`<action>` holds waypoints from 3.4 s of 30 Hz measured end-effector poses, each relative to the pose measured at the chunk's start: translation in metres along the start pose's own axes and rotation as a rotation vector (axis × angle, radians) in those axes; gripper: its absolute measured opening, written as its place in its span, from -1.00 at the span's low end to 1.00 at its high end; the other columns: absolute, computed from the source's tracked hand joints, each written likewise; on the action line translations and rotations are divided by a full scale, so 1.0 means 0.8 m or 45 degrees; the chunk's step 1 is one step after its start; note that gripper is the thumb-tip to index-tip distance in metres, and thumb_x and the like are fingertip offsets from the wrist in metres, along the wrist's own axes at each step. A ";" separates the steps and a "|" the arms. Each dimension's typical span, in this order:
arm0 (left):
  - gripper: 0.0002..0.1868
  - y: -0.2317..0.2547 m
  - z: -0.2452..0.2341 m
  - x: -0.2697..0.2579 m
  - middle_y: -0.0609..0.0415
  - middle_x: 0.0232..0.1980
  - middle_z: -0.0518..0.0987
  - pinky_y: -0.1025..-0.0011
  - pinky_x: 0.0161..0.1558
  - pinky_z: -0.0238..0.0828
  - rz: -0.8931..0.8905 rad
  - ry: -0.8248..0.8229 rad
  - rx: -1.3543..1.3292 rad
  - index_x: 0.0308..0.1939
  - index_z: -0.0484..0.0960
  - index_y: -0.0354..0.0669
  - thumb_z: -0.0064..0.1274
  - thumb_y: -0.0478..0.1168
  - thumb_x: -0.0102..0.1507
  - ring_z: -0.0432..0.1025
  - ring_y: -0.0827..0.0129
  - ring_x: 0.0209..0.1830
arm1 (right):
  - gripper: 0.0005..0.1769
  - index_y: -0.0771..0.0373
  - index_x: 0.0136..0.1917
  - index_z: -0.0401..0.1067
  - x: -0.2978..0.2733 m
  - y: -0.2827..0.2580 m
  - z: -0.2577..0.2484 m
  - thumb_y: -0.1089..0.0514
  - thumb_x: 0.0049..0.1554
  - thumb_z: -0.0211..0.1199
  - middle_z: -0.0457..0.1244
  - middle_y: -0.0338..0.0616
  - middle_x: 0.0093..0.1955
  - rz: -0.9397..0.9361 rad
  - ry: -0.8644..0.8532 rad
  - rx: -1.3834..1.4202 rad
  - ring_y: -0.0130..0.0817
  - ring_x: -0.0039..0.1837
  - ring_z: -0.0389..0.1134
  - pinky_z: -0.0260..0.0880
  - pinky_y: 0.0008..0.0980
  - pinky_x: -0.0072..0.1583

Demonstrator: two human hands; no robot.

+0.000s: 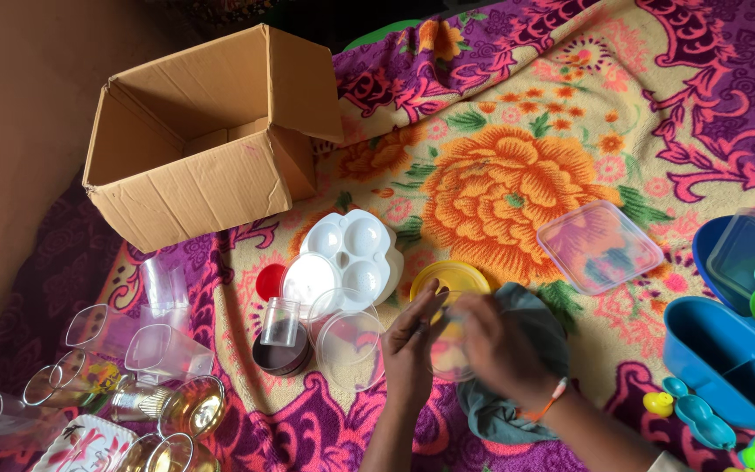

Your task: The person wipes several plastic containers and lids with a cloth on a floral blanket. They handle a yellow lid, a clear container, and a white segmented tray, wiping each item and placing them back on the blanket.

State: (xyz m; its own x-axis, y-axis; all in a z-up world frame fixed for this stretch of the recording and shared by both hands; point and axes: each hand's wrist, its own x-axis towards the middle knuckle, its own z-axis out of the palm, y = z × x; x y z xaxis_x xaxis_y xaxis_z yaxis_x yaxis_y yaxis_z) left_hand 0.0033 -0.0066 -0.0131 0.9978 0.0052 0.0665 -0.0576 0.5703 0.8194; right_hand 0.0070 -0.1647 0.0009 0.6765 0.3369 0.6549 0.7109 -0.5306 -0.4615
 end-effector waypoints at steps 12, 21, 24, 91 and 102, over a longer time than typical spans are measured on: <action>-0.58 -0.003 0.002 0.002 -0.18 0.42 0.46 0.04 0.41 0.36 -0.007 -0.034 -0.074 0.32 0.45 -0.47 -0.21 -0.43 0.38 0.36 -0.01 0.45 | -0.69 0.40 0.05 0.42 0.005 0.000 0.001 0.42 -0.02 0.19 0.27 0.08 0.06 0.125 0.152 0.015 0.05 0.16 0.33 0.36 -0.12 0.21; -0.54 0.017 -0.013 -0.002 -0.17 0.35 0.50 0.15 0.37 0.43 0.233 0.192 0.088 0.27 0.50 -0.49 -0.19 -0.58 0.29 0.43 0.12 0.36 | -0.88 0.28 -0.09 0.49 -0.002 0.023 -0.007 0.22 0.09 0.25 0.30 -0.02 -0.01 0.358 -0.047 -0.238 -0.03 0.09 0.33 0.35 -0.08 0.13; -0.54 0.029 -0.024 -0.007 -0.21 0.29 0.57 0.16 0.30 0.45 0.227 0.362 0.028 0.25 0.53 -0.52 -0.15 -0.61 0.27 0.49 0.06 0.26 | -0.85 0.24 -0.12 0.52 0.012 0.006 -0.016 0.12 0.10 0.30 0.31 -0.04 -0.05 0.287 0.062 -0.369 0.01 0.03 0.31 0.30 -0.03 0.10; -0.31 0.022 -0.151 -0.052 -0.36 0.37 0.30 0.05 0.32 0.16 0.379 0.700 1.716 0.39 0.24 -0.46 0.07 -0.44 0.18 0.20 -0.23 0.38 | -0.78 0.41 -0.07 0.49 0.016 0.006 0.199 0.16 0.19 0.30 0.36 -0.12 -0.26 0.957 0.130 0.565 -0.44 -0.22 0.33 0.37 -0.34 -0.12; -0.50 0.013 -0.170 -0.045 -0.20 0.16 0.59 0.25 0.16 0.44 0.248 0.833 0.961 0.32 0.38 -0.37 -0.01 -0.31 0.30 0.55 0.04 0.14 | -0.69 0.35 0.12 0.39 -0.007 0.016 0.199 0.21 0.14 0.32 0.42 0.05 -0.13 0.841 0.093 0.693 -0.14 -0.12 0.43 0.43 -0.31 -0.08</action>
State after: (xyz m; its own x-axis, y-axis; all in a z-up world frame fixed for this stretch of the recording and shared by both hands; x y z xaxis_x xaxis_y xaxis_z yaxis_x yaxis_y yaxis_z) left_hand -0.0285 0.1108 -0.0848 0.7785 0.6199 0.0983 -0.0017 -0.1545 0.9880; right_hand 0.0428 -0.0496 -0.1035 0.9834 0.0292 0.1790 0.1814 -0.1466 -0.9724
